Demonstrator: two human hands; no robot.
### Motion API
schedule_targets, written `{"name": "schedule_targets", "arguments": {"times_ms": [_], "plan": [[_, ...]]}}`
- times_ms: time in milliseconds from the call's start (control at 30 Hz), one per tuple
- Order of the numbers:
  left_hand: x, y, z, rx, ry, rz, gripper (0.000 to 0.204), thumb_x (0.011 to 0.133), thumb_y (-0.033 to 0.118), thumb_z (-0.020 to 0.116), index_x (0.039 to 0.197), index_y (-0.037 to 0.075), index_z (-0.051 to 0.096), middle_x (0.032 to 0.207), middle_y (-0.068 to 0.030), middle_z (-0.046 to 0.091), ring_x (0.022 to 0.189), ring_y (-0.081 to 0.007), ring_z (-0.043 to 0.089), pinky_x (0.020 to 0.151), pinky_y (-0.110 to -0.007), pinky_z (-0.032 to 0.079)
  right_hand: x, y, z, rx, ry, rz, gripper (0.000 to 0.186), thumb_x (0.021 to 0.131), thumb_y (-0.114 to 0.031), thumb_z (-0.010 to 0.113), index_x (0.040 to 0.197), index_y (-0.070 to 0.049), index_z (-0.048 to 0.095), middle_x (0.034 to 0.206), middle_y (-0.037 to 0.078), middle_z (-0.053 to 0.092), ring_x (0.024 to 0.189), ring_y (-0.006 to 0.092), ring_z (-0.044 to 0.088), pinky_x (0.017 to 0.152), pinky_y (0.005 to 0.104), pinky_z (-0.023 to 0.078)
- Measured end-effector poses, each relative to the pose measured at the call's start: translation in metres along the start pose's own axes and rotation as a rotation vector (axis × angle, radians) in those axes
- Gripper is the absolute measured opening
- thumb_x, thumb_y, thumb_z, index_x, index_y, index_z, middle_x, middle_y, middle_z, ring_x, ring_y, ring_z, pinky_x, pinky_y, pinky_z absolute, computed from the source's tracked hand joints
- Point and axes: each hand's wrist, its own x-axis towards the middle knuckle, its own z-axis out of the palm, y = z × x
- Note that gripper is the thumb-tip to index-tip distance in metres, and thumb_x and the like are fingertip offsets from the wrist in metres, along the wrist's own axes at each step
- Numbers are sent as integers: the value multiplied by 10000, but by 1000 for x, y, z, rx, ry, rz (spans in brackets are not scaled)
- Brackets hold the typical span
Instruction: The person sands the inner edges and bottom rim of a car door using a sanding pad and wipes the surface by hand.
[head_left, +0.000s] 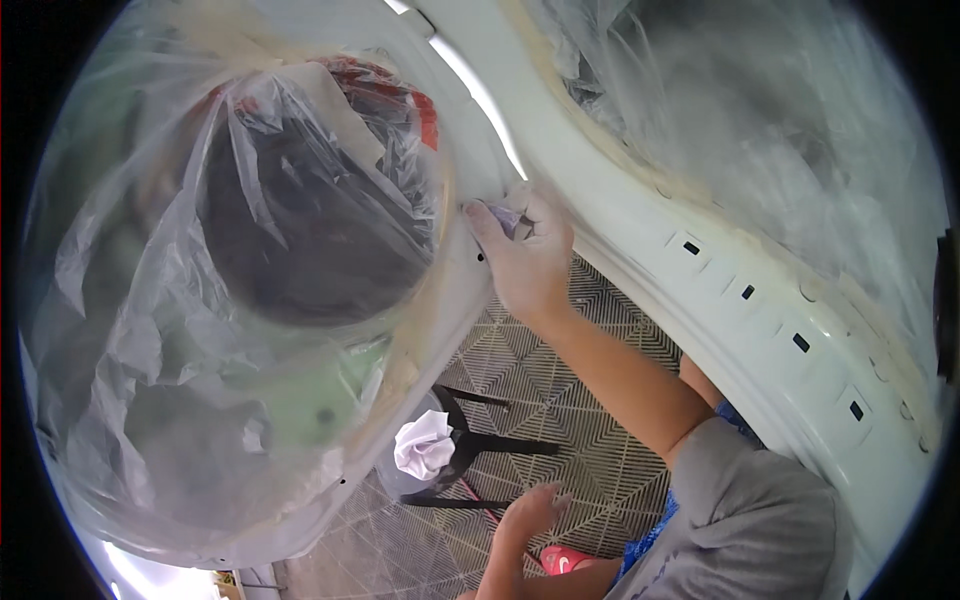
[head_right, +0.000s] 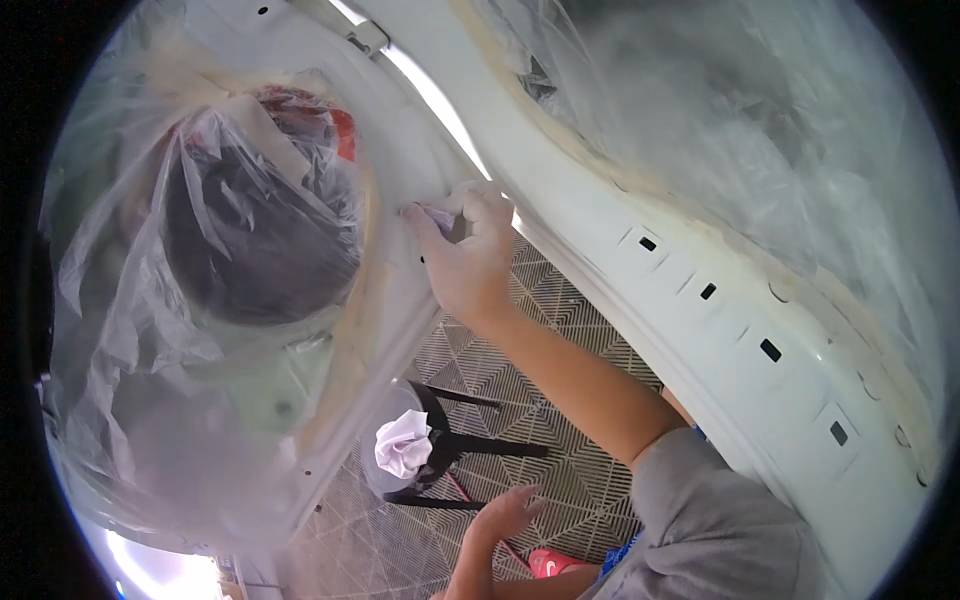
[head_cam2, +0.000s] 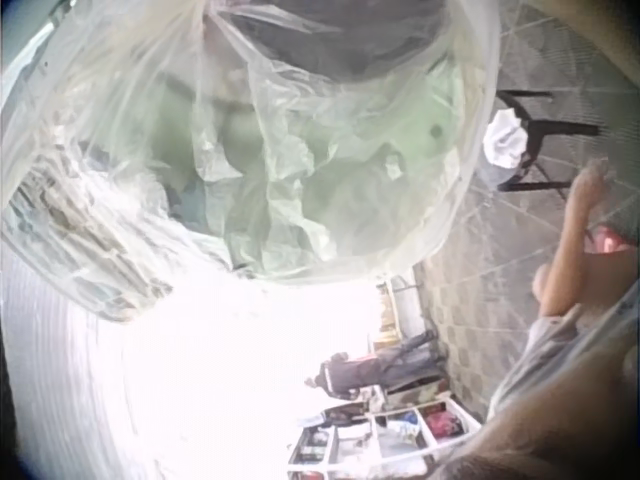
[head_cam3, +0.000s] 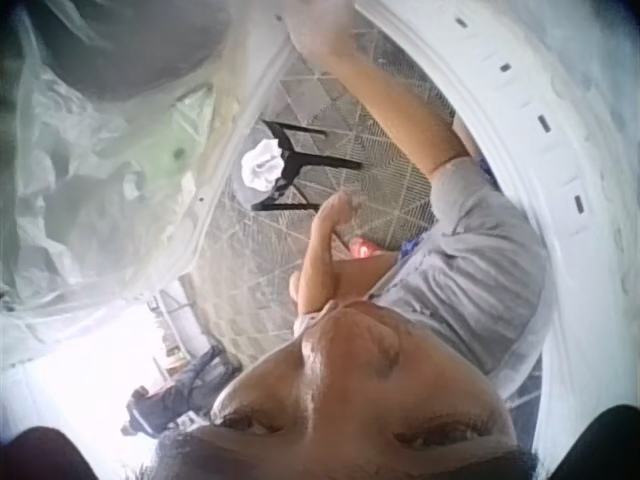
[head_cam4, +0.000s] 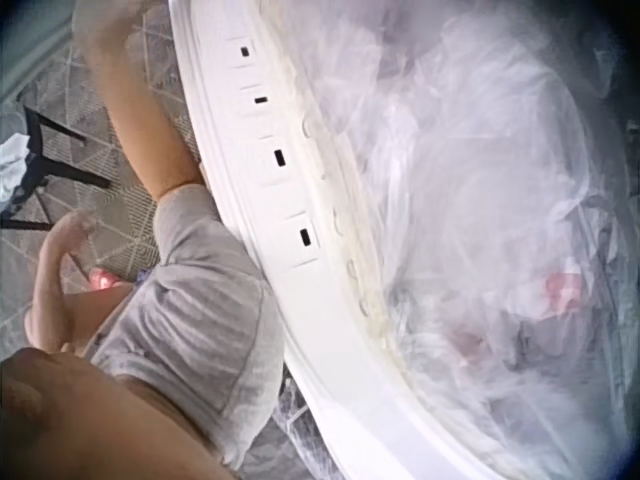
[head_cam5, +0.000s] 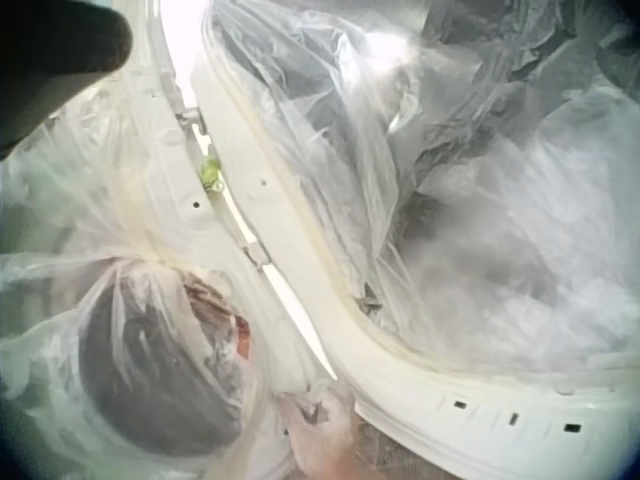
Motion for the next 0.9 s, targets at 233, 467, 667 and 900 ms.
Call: {"name": "schedule_targets", "arguments": {"times_ms": [233,467,667,900], "plan": [[-9,4,-1,-76,-92,-72,604,970,469,556,1383,29,533,1396,-240,545,1344,-390,476,1128,-445,380,2,-10,3,32,45,-63,299,762,-139,814,774,-52,528,910,94,490,887,263,444,800,363,380],[-3,3,2,37,-177,-144,575,976,454,551,1355,20,555,1355,-244,576,1331,-381,491,1109,-451,398,5,-8,1,46,100,-154,281,757,-105,815,783,-38,543,913,88,480,930,253,438,828,368,369],[-5,-13,8,10,-99,-79,576,974,466,547,1348,27,563,1320,-260,593,1266,-390,545,1090,-452,416,-48,15,-12,-40,-64,-291,289,759,-82,818,799,-44,535,950,81,493,941,249,444,850,371,366],[-9,-6,12,-54,15,2,554,978,450,546,1336,28,570,1293,-252,611,1228,-392,570,1060,-457,438,-49,5,-15,-60,-65,-392,219,774,-3,777,803,-38,563,908,86,506,877,211,501,816,340,413]]}}
